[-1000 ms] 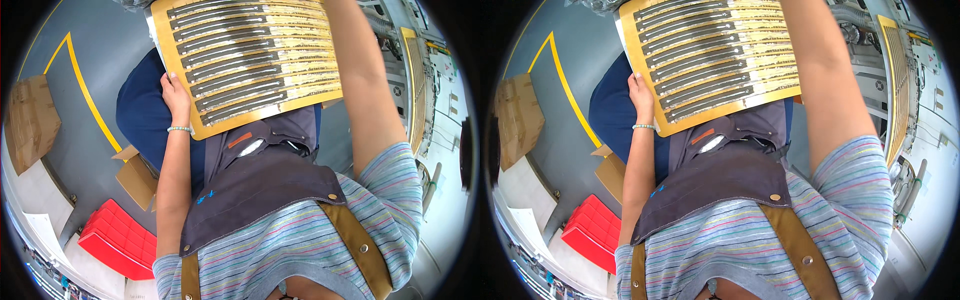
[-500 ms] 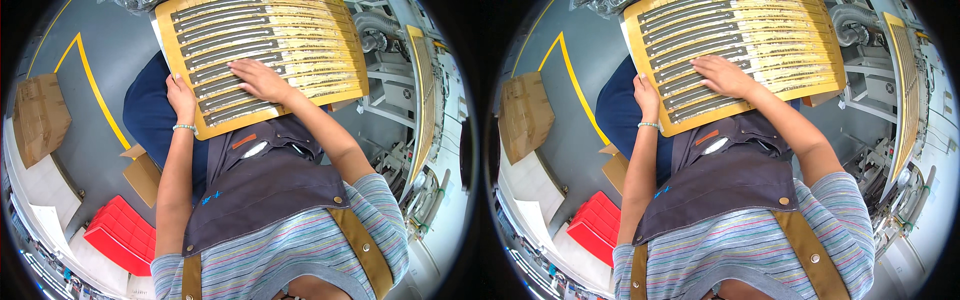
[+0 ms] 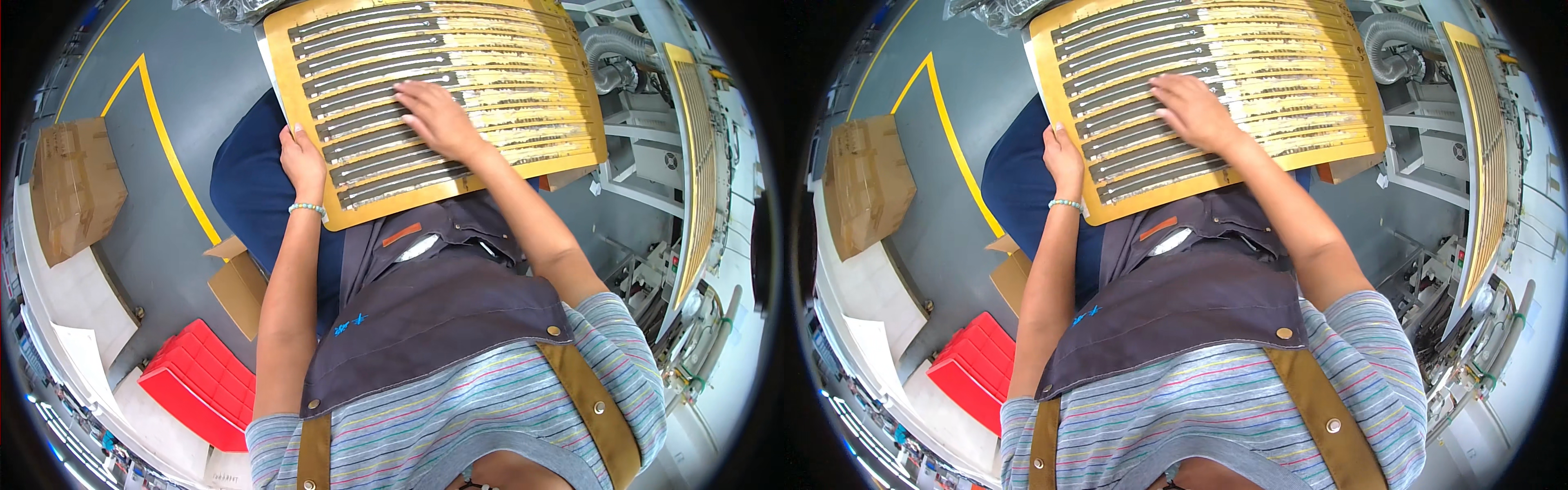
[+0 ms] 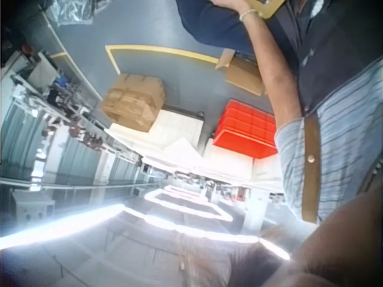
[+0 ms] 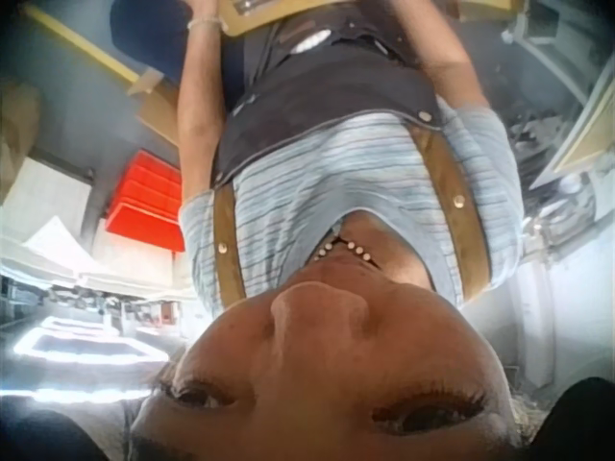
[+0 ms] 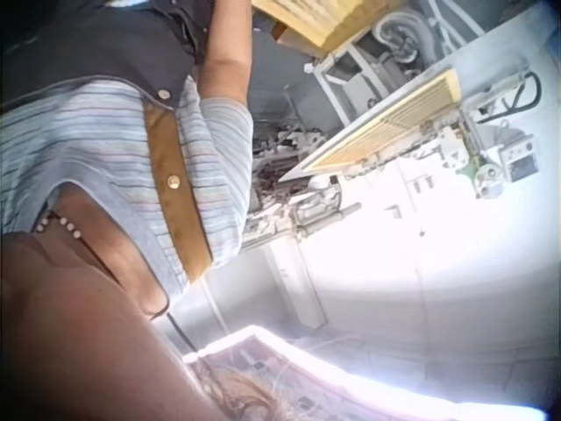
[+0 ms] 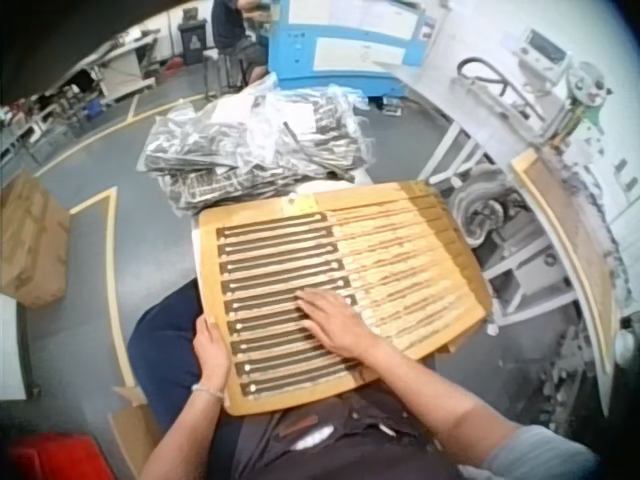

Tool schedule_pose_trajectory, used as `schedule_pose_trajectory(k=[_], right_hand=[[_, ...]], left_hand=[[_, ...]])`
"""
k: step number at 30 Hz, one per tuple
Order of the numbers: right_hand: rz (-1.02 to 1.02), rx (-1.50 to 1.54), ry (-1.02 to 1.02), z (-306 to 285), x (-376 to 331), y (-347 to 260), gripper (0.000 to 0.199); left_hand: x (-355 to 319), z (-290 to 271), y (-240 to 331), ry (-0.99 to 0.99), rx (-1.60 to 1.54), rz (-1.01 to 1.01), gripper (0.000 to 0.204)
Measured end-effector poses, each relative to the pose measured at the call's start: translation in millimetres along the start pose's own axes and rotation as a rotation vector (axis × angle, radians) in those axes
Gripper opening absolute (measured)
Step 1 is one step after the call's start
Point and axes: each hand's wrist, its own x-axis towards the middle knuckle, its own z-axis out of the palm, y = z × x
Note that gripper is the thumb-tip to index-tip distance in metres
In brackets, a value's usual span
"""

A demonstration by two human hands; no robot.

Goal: Arranging and inserting small metal slats or frames into patterned wooden board templates, sorting them, and flipping/stacking the finished boards.

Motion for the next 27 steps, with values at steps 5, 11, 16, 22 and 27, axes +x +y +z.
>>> schedule_pose_trajectory(k=[5,11,16,22,27], right_hand=[[-0.019,0.058,-0.098,2.8,11.8,3.0,0.046],[-0.164,0.172,-0.044,55.5,60.7,-43.5,0.049],[-0.143,0.279,-0.022,57.8,68.4,-57.1,0.045],[0.011,0.048,0.069,15.5,45.7,6.2,0.042],[-0.086,0.079,-0.026,33.9,70.9,-6.3,0.048]], left_hand=[[-5.2,-6.1,6.3,-0.06,-0.178,-0.046,0.048],[-7.5,-4.5,11.7,-0.075,0.023,0.071,0.087],[-10.2,-4.1,10.8,-0.019,0.109,0.06,0.08],[-5.5,-8.2,15.9,-0.077,0.004,0.091,0.074],[-4.4,-7.1,11.3,-0.069,-0.096,0.051,0.068]])
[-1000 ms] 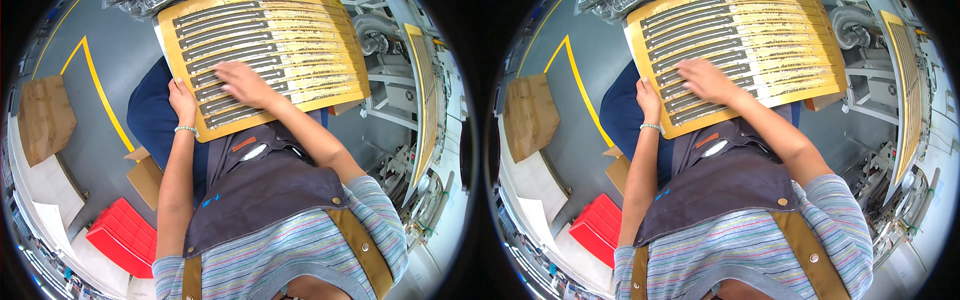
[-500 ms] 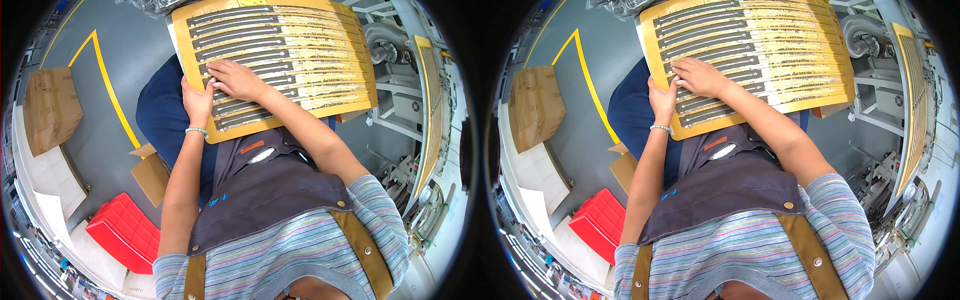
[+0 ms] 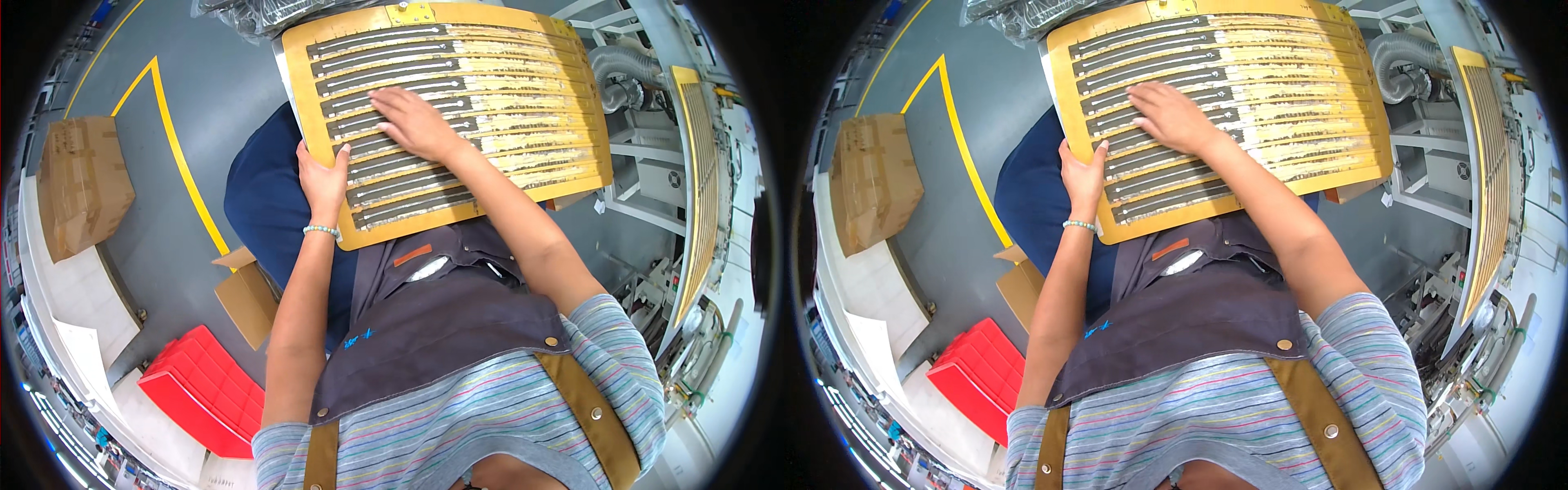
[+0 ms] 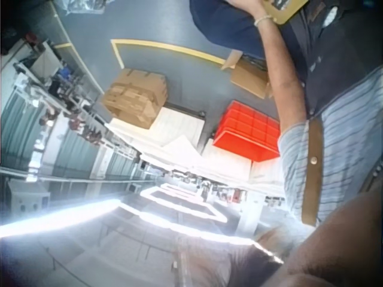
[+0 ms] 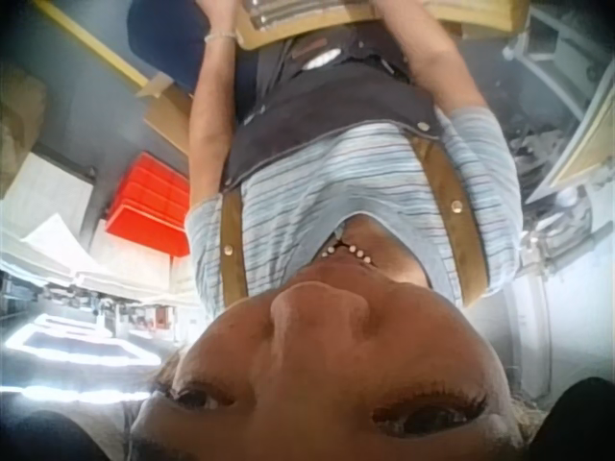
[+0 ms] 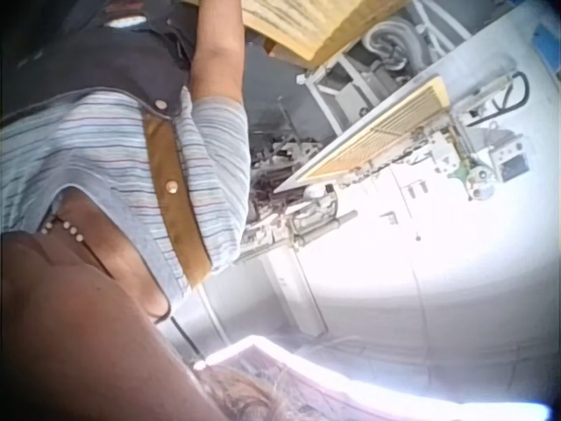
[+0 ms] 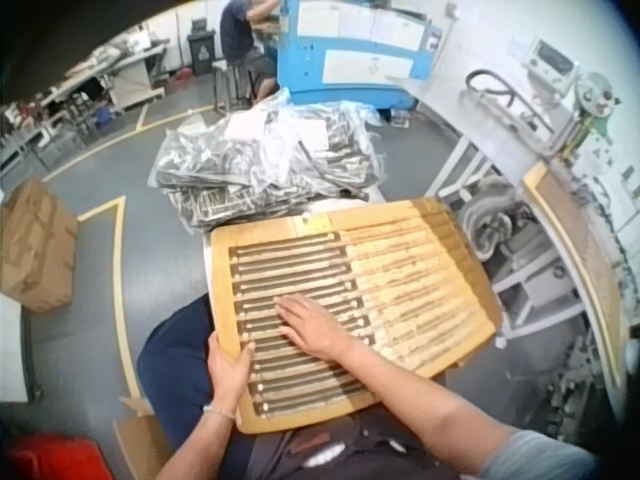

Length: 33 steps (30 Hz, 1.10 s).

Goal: Arranging and inserting small metal slats or frames into patterned wooden board templates, sorting them, and flipping/stacking the finished boards.

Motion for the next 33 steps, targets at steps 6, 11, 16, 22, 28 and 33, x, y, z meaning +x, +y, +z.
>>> schedule_pose_trajectory(k=[6,11,16,22,28,33], right_hand=[[0.006,0.153,0.027,35.8,36.8,-33.1,0.046],[0.018,0.024,0.175,-8.4,19.4,7.0,0.04],[0.055,-0.076,0.067,-18.6,12.6,42.5,0.045],[-0.063,0.057,0.069,33.2,60.4,-3.7,0.053],[-0.06,0.139,0.098,8.7,47.7,4.6,0.044],[0.158,-0.076,0.144,-37.3,9.3,72.4,0.039]], left_hand=[[-0.8,-1.3,5.7,-0.008,0.057,0.001,0.067],[-3.5,-0.8,6.9,-0.006,-0.012,-0.017,0.068],[-2.2,0.3,0.5,0.0,0.025,0.007,0.07],[-2.6,2.6,8.2,-0.006,0.071,-0.03,0.074],[-3.0,0.0,9.2,-0.024,0.01,-0.056,0.069],[-3.1,3.1,16.8,-0.031,0.015,-0.046,0.07]])
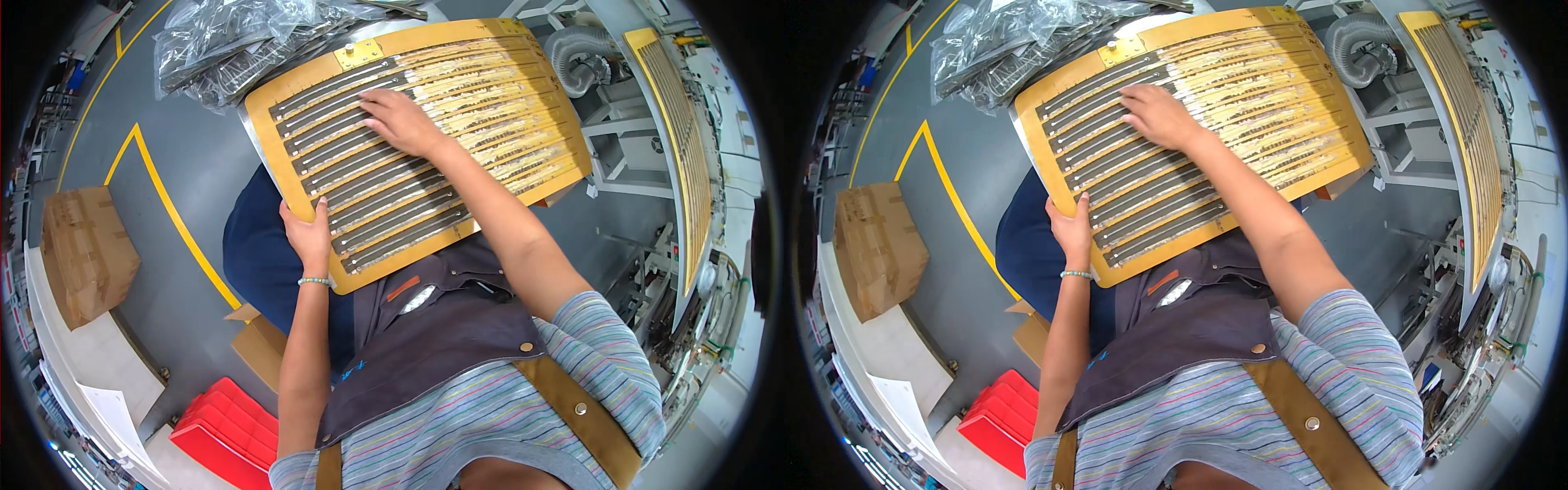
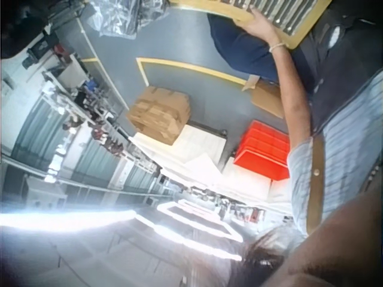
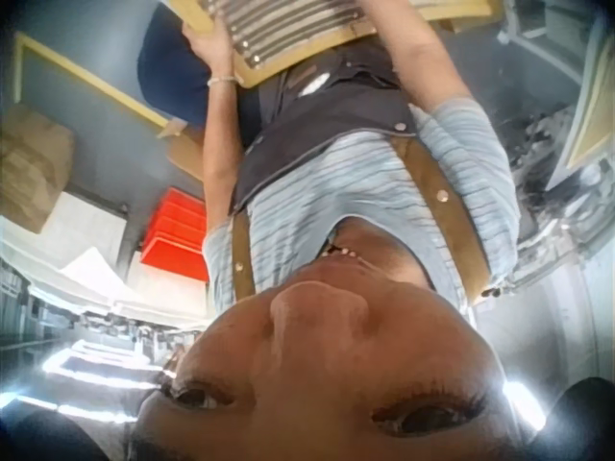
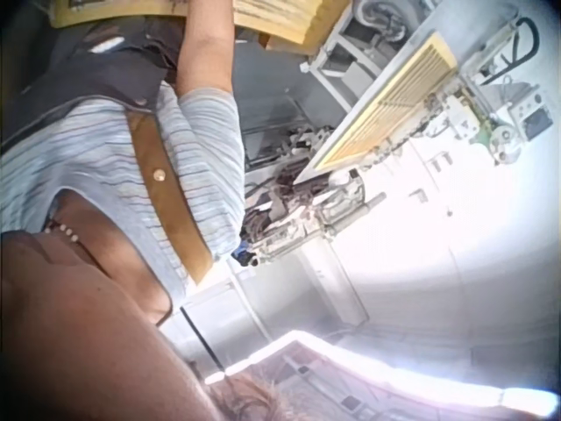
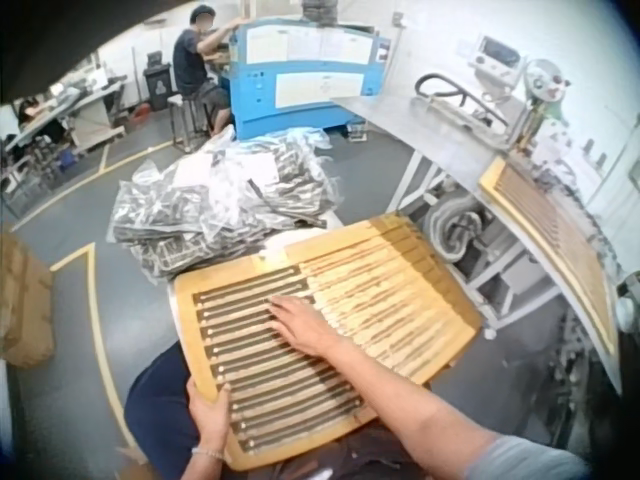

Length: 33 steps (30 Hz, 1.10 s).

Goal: Arranging and inserting small metal slats or frames into patterned wooden board templates, sorting them, and flipping/stacking the finished boards.

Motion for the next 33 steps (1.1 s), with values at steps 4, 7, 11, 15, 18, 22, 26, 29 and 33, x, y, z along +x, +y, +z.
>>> schedule_pose_trajectory(k=[4,7,11,15,18,22,26,29,33], right_hand=[[-0.074,0.0,-0.028,10.7,20.0,2.1,0.042],[-0.179,0.067,-0.066,44.7,45.7,-23.9,0.044],[-0.227,0.115,-0.038,76.0,70.6,-71.7,0.049],[-0.155,0.103,-0.011,72.1,54.7,-77.4,0.05],[-0.069,0.168,-0.015,36.4,22.5,-71.1,0.046],[0.106,0.133,0.079,-27.6,-53.2,-47.7,0.039],[-0.049,0.074,-0.064,-72.9,-109.7,-50.9,0.033],[-0.117,0.119,-0.243,-62.1,-137.5,-56.7,0.038],[-0.184,0.061,-0.308,-42.7,-149.6,-64.0,0.046]], left_hand=[[2.1,0.6,-14.4,0.012,0.006,0.005,0.074],[2.9,-0.7,-19.0,0.021,0.009,-0.001,0.075],[1.5,0.7,-9.1,0.005,-0.003,0.009,0.073],[0.5,1.8,-9.6,-0.008,-0.009,-0.008,0.071],[0.9,-1.4,-24.5,0.011,-0.004,-0.012,0.071],[4.4,1.2,-25.2,0.029,0.043,0.027,0.066],[13.2,1.3,-37.4,0.05,-0.133,0.022,0.053],[15.4,-3.2,-39.0,0.06,-0.028,0.036,0.051],[-0.6,-23.7,-39.4,0.203,-0.022,0.009,0.051]])
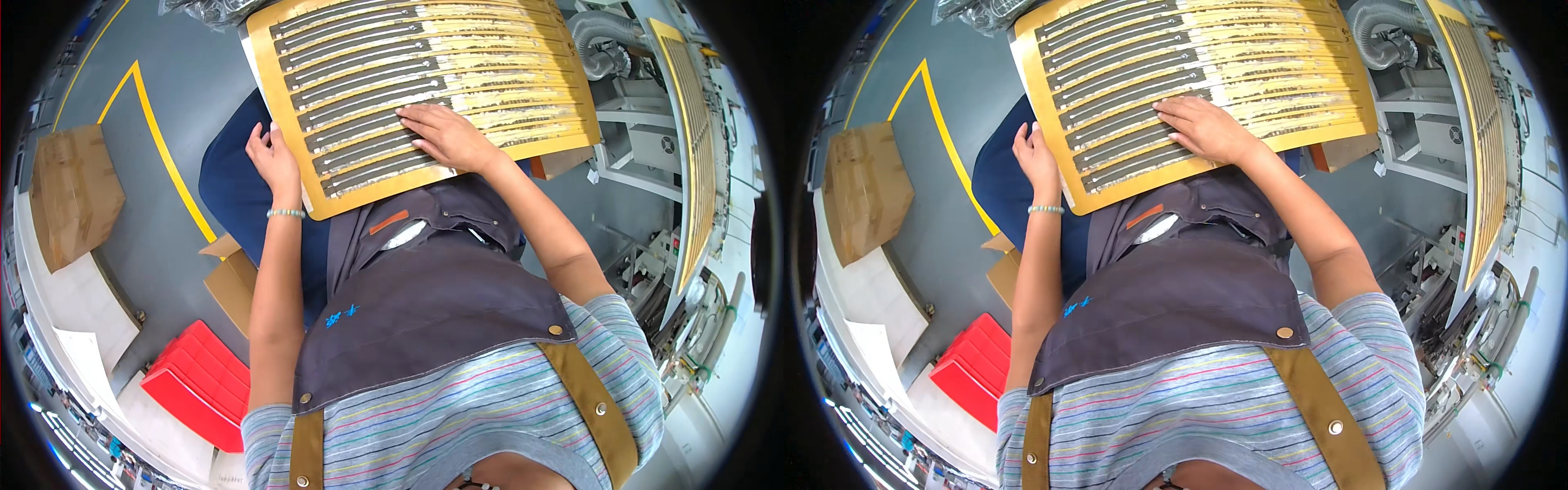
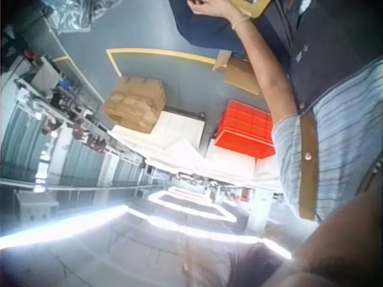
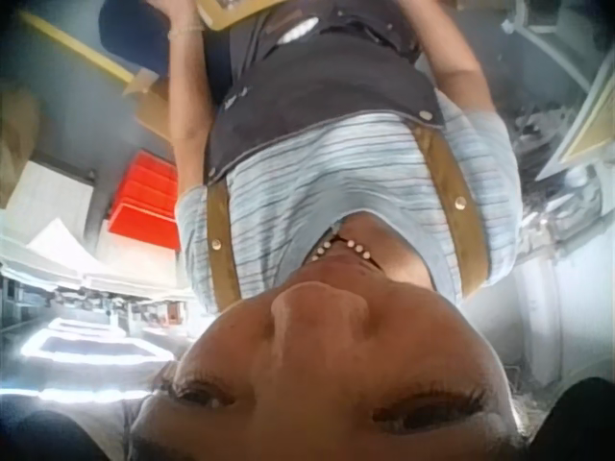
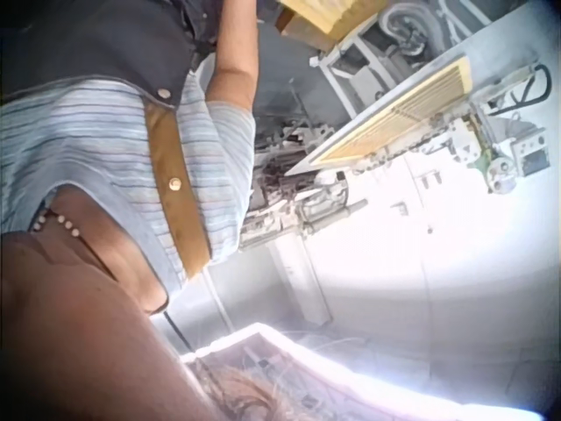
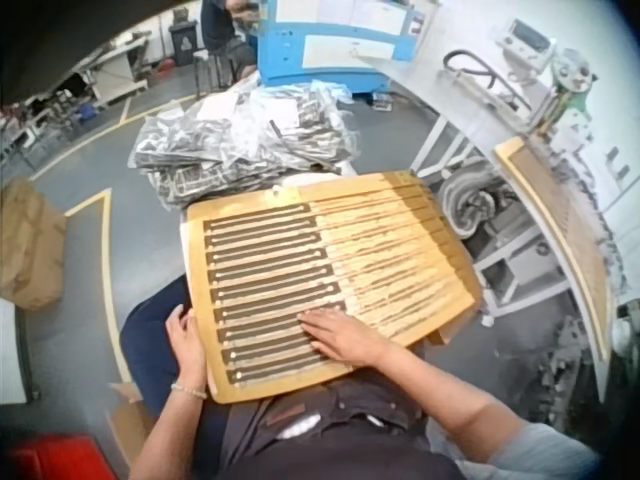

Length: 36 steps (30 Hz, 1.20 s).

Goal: Arranging and inserting small metal slats or frames into patterned wooden board templates, sorting them, and flipping/stacking the finished boards.

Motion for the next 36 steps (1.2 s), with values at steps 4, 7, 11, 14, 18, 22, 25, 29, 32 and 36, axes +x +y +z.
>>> schedule_pose_trajectory(k=[4,7,11,14,18,22,25,29,32,36], right_hand=[[0.02,0.013,0.01,11.2,1.9,-4.8,0.051],[-0.048,0.015,0.024,36.1,29.4,-31.7,0.051],[-0.156,0.039,0.114,62.4,72.8,-66.3,0.053],[-0.107,0.218,0.068,58.6,81.5,-67.4,0.049],[-0.097,0.15,0.079,12.7,34.4,-46.7,0.046],[-0.078,0.03,-0.098,-1.9,-14.1,-27.8,0.048],[-0.06,0.036,-0.121,10.3,-14.9,-33.5,0.05],[-0.094,0.132,-0.046,47.5,22.7,-68.6,0.055],[-0.147,0.123,-0.002,65.5,47.0,-89.6,0.056],[-0.14,0.268,0.021,41.3,40.5,-76.9,0.05]], left_hand=[[-42.0,-47.0,27.4,-0.123,-0.166,0.121,0.043],[-75.2,-78.4,37.6,-0.169,-0.096,0.181,0.032],[-100.9,-98.6,36.1,-0.137,0.142,0.271,0.031],[-111.4,-99.7,28.9,-0.137,0.237,0.367,0.031],[-114.8,-94.0,28.6,-0.132,0.235,0.376,0.03],[-114.6,-92.4,25.8,-0.114,0.186,0.394,0.027],[-115.4,-89.7,25.7,-0.116,0.195,0.411,0.025],[-118.1,-89.3,24.6,-0.125,0.214,0.421,0.025],[-119.9,-89.7,20.4,-0.124,0.227,0.445,0.023],[-123.6,-92.5,21.1,-0.116,0.252,0.459,0.023]])
